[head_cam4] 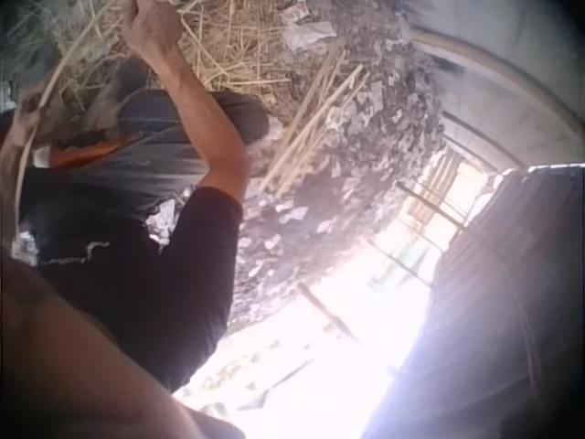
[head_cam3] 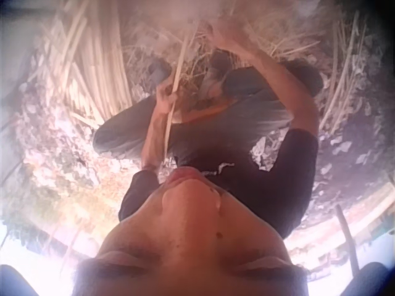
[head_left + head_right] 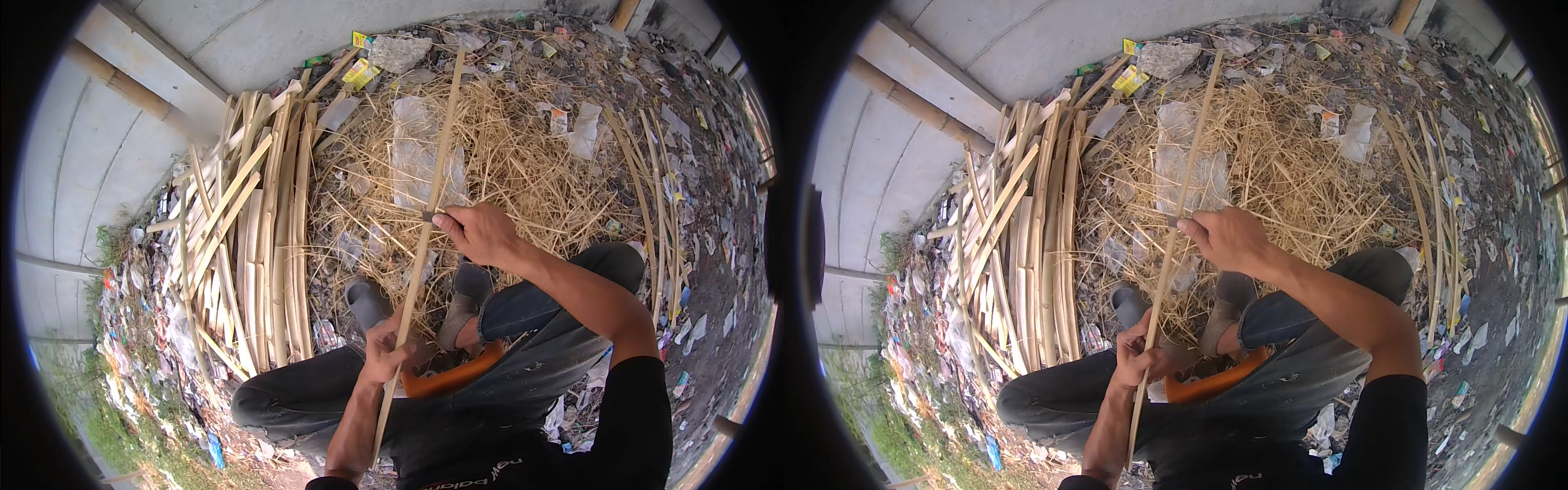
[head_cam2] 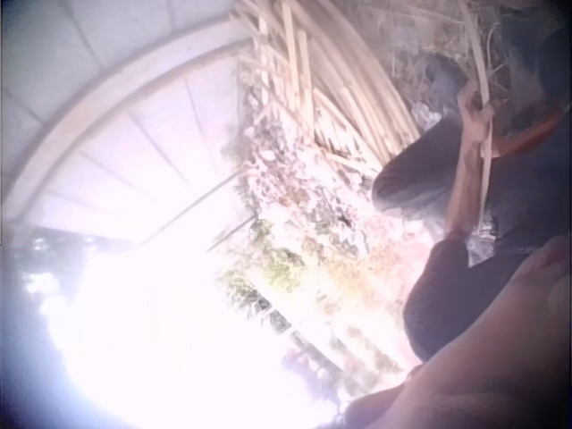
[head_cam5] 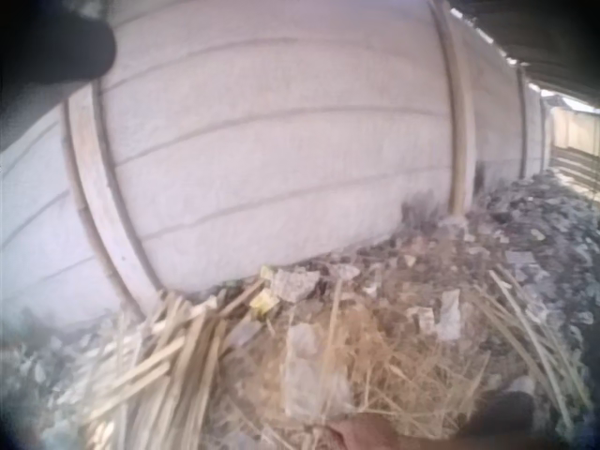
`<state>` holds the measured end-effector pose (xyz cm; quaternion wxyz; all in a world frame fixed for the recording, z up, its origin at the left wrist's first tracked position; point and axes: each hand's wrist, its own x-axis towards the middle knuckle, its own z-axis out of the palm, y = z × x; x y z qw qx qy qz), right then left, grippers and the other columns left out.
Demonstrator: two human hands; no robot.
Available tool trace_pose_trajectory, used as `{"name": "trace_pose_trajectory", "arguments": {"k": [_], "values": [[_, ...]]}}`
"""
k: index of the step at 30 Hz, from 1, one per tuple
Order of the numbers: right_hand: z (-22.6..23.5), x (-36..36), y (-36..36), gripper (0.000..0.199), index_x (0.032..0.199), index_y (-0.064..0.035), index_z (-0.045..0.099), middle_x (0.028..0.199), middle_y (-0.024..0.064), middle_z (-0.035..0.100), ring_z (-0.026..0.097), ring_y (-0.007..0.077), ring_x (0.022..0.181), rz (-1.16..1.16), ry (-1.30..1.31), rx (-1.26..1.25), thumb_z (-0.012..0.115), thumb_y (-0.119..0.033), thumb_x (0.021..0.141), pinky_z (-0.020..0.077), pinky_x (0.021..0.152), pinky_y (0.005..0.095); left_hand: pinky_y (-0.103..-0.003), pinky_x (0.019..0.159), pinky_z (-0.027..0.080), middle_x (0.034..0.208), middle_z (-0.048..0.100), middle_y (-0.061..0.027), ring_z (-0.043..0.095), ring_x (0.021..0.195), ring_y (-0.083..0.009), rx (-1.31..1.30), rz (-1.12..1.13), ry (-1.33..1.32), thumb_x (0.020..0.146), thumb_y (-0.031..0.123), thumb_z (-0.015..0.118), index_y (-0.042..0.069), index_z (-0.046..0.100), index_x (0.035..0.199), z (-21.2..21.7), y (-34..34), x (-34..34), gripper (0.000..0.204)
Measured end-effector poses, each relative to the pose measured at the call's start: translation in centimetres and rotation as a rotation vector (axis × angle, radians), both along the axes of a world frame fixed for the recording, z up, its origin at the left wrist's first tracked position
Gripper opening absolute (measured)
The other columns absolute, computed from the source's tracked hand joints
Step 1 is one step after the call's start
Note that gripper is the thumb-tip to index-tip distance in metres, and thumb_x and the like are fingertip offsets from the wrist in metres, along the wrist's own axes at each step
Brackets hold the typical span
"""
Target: The person sits on the ground and uses a utility knife to shave a long bamboo stick. They hold the stick with their left hand and scrape the surface with the knife in their right hand, removing thin strips of wood.
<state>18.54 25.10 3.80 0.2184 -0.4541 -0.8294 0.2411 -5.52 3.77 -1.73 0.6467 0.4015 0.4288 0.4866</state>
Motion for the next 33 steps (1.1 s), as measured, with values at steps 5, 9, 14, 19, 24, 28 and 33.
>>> {"name": "trace_pose_trajectory", "arguments": {"k": [5, 9, 14, 19, 24, 28, 33], "values": [[1.3, 3.5, 7.2, 0.056, 0.081, -0.0028, 0.065, 0.054, 0.0164, 0.054, 0.056, 0.0379, 0.05, -0.266, 0.066, 0.058, 0.045, -0.046, 0.111, 0.0434, 0.053, 0.0487, -0.025, 0.081, 0.049, 0.159, 0.047, -0.0157, 0.059, 0.107, -0.0098, -0.012, -0.03, -0.045, 0.079, -0.018, 0.068, -0.007, 0.052, 0.147, -0.1, -0.2, 0.7, 0.07], [1.1, 0.5, -1.2, 0.05, 0.096, -0.0064, 0.076, 0.058, 0.018, 0.059, 0.063, 0.0382, 0.057, 0.068, -0.04, -0.042, 0.048, -0.045, 0.109, 0.0505, 0.057, 0.0498, -0.028, 0.091, 0.048, 0.157, 0.048, -0.0186, 0.058, 0.112, -0.0114, 0.037, -0.002, 0.019, 0.08, -0.013, 0.068, -0.01, 0.061, 0.135, -0.1, 0.8, 0.5, 0.055], [0.5, 0.0, 1.5, 0.053, 0.087, -0.0064, 0.072, 0.059, 0.016, 0.062, 0.064, 0.0376, 0.056, -0.053, -0.057, -0.175, 0.046, -0.046, 0.109, 0.0505, 0.056, 0.0488, -0.029, 0.099, 0.043, 0.151, 0.053, -0.0161, 0.055, 0.116, -0.0125, -0.07, 0.021, 0.08, 0.079, -0.008, 0.069, -0.011, 0.063, 0.132, 0.2, 0.3, 0.0, 0.053], [2.5, 1.5, 4.3, 0.052, 0.085, -0.005, 0.069, 0.057, 0.0156, 0.061, 0.064, 0.0376, 0.055, -0.18, -0.009, -0.018, 0.047, -0.045, 0.109, 0.0497, 0.054, 0.0494, -0.023, 0.087, 0.045, 0.141, 0.058, -0.0099, 0.054, 0.102, -0.0078, 0.005, 0.035, 0.067, 0.075, -0.012, 0.067, -0.011, 0.049, 0.148, 1.0, 1.0, 1.1, 0.075], [1.8, -1.5, -3.4, 0.052, 0.083, -0.0048, 0.068, 0.058, 0.0174, 0.062, 0.065, 0.0382, 0.056, 0.191, -0.118, -0.026, 0.049, -0.046, 0.108, 0.0498, 0.054, 0.051, -0.029, 0.099, 0.046, 0.155, 0.05, -0.0156, 0.053, 0.123, -0.0134, 0.049, 0.045, 0.12, 0.081, -0.012, 0.067, -0.012, 0.056, 0.14, 0.5, 1.4, -0.4, 0.06], [0.5, 0.5, 3.5, 0.056, 0.08, -0.0044, 0.066, 0.059, 0.0183, 0.062, 0.065, 0.038, 0.057, -0.113, -0.026, -0.059, 0.045, -0.047, 0.109, 0.049, 0.054, 0.0504, -0.028, 0.101, 0.044, 0.15, 0.054, -0.0141, 0.054, 0.12, -0.011, -0.02, 0.046, 0.187, 0.082, -0.01, 0.07, -0.013, 0.055, 0.14, 1.5, 0.6, 0.7, 0.06], [0.9, 0.1, 0.9, 0.051, 0.079, -0.0039, 0.068, 0.054, 0.0179, 0.056, 0.057, 0.0386, 0.049, 0.006, 0.055, 0.025, 0.052, -0.042, 0.108, 0.0437, 0.051, 0.0472, -0.027, 0.1, 0.045, 0.145, 0.059, -0.0131, 0.056, 0.118, -0.0104, 0.072, 0.057, 0.14, 0.082, -0.009, 0.071, -0.012, 0.056, 0.141, 1.6, 1.2, 0.7, 0.061]]}}
